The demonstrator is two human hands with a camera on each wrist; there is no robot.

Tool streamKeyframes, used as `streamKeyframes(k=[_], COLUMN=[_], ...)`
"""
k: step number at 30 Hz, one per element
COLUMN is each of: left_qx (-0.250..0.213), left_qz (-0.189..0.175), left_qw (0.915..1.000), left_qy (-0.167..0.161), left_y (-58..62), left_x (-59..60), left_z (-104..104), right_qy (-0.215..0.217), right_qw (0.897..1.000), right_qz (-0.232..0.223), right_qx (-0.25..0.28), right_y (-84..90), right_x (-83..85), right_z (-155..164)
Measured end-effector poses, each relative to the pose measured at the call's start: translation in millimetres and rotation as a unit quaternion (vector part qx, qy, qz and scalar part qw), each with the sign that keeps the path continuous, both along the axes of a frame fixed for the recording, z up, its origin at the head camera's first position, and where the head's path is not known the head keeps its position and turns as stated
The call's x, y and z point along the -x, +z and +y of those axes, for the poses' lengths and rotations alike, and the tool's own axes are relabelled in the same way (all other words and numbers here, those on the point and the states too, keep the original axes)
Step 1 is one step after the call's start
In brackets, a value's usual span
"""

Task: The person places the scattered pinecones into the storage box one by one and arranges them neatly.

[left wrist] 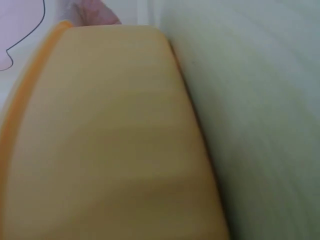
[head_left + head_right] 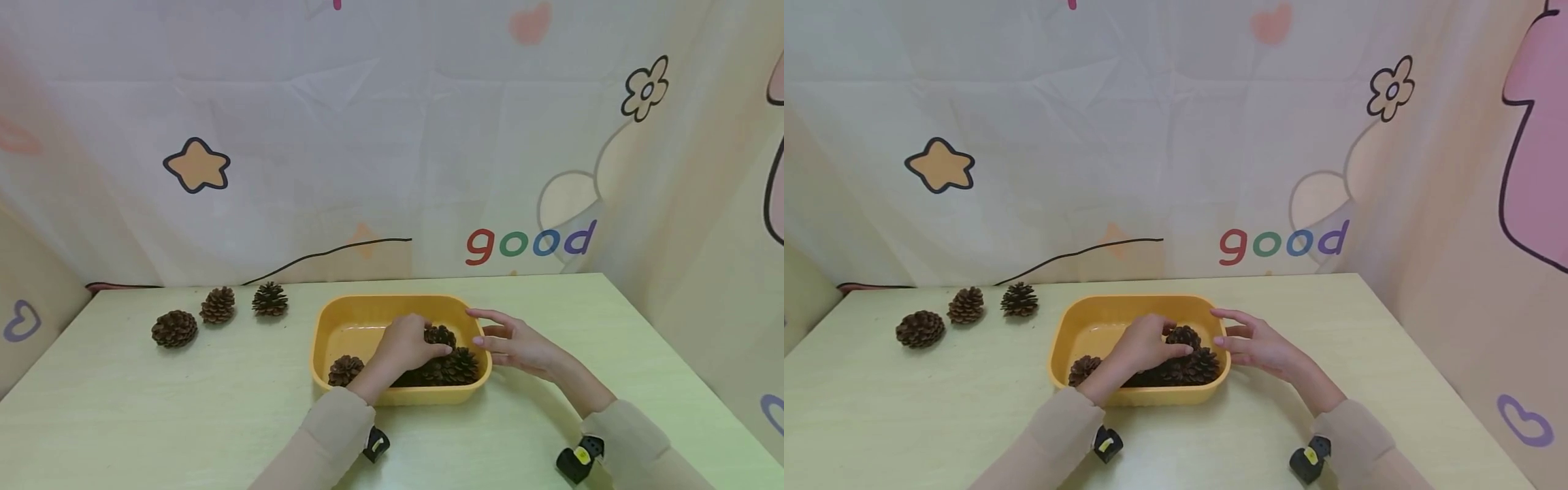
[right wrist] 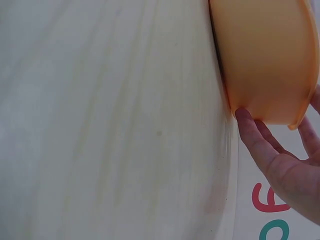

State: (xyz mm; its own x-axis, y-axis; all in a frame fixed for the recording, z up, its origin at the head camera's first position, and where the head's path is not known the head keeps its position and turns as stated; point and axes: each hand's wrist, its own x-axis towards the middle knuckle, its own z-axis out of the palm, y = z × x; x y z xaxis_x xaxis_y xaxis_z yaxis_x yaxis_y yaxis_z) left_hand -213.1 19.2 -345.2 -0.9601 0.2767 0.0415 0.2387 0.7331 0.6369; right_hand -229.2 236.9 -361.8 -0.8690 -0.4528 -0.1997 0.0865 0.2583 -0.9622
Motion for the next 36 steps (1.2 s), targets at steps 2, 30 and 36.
streamKeyframes(k=[2,30,36], left_qx=[-0.005,0.027,-0.002], left_qz=[0.004,0.002,0.017], left_qw=[1.0000,0.9985,0.9982], left_qy=[0.002,-0.048,-0.058], left_y=[-1.4,-1.0,10.7], left_x=[0.2,-2.9,-13.3], left_z=[1,6,-12], right_qy=[0.002,0.017,0.028], right_qw=[1.000,1.000,0.999], right_qz=[0.001,0.014,0.024], right_qx=[0.001,-0.008,-0.015], right_y=[-0.2,2.8,2.5], right_x=[0.5,-0.5,0.6], right_z=[0,-1,0])
